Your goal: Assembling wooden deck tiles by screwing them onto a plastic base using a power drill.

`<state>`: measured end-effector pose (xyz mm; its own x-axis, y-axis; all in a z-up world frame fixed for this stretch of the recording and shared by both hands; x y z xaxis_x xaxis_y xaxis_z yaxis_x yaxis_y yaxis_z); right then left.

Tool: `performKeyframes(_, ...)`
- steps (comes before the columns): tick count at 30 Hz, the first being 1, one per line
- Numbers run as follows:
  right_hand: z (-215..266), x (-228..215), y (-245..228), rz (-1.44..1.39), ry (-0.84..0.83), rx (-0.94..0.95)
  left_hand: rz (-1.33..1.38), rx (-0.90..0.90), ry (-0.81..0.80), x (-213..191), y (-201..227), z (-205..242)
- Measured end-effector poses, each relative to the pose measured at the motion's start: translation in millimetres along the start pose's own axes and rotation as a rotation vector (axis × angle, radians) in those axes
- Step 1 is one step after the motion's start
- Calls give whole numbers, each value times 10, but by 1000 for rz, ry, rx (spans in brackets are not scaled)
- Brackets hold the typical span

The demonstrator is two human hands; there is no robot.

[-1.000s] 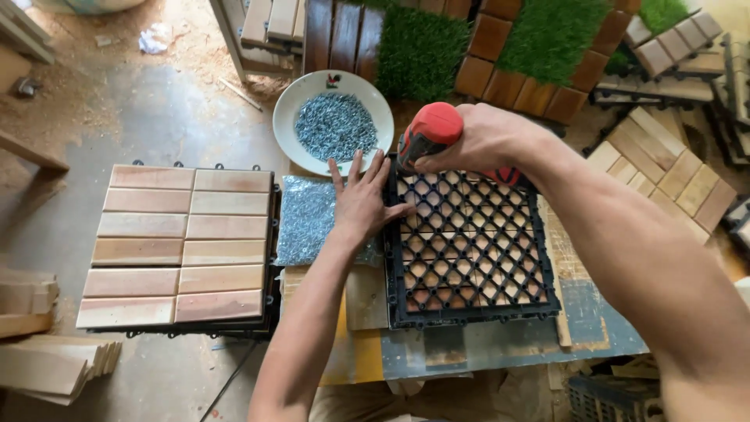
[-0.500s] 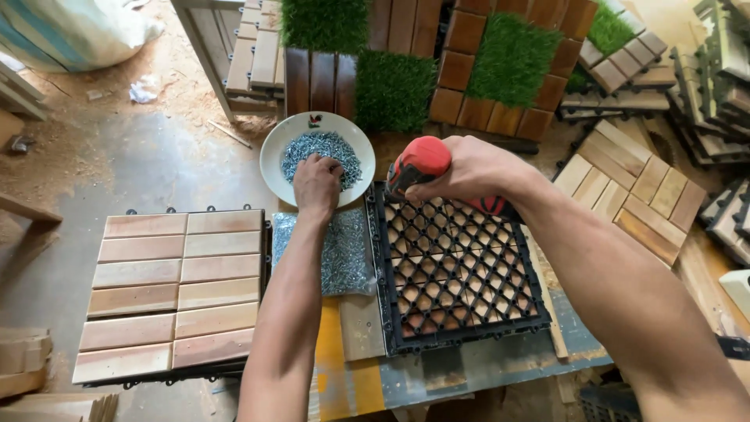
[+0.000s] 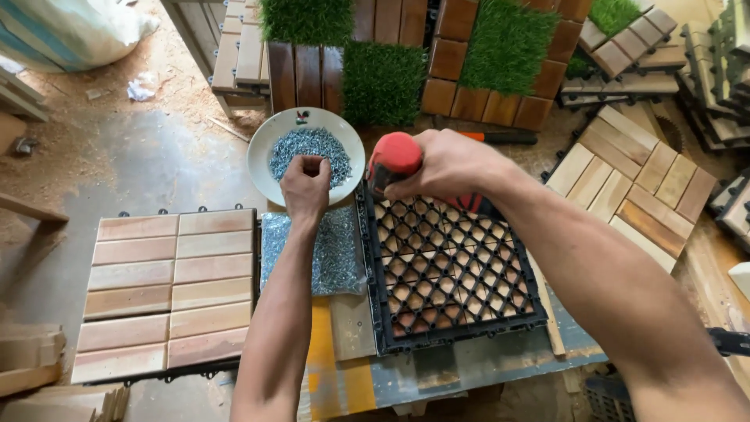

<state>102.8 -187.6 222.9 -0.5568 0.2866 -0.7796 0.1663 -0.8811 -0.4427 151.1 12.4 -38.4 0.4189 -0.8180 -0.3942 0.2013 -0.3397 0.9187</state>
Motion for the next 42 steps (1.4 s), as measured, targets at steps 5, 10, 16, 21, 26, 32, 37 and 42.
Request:
performKeyframes(5, 95, 18, 183, 43, -26, -99, 173, -4, -22, -74, 277, 299)
performKeyframes(10, 101, 37, 178, 53, -16, -121, 199, 5, -131, 104, 408, 614)
performKeyframes(16, 439, -118, 276, -295, 217, -86, 405, -36, -100, 38, 564, 886)
performKeyframes(21, 688, 249, 824, -727, 490, -357, 1131, -657, -355, 464, 375, 996)
performKeyframes(26, 837, 554, 1166, -798, 559, -331, 1262, -808, -442, 994, 109, 1081)
performKeyframes(32, 923, 636, 1408, -738, 601, -354, 1285, -842, -456, 1284, 71, 1164)
performKeyframes(37, 944, 770, 1772, -503, 706, -354, 1238, -853, -479, 1268, 202, 1278)
performKeyframes(42, 997, 554, 1420, -546, 615, -348, 1034, -790, -505, 873, 521, 1355)
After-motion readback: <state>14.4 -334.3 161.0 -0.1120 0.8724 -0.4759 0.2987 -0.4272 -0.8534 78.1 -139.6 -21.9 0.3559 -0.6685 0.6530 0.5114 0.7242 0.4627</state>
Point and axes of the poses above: each hand's wrist, its own z-axis away from the middle knuckle, its own x-axis out of the palm, y = z × x, the point moved 4 cm from there along -z, towards the middle knuckle, and after that the axes turned 8 degrees about -x, right-handed, at the moved point
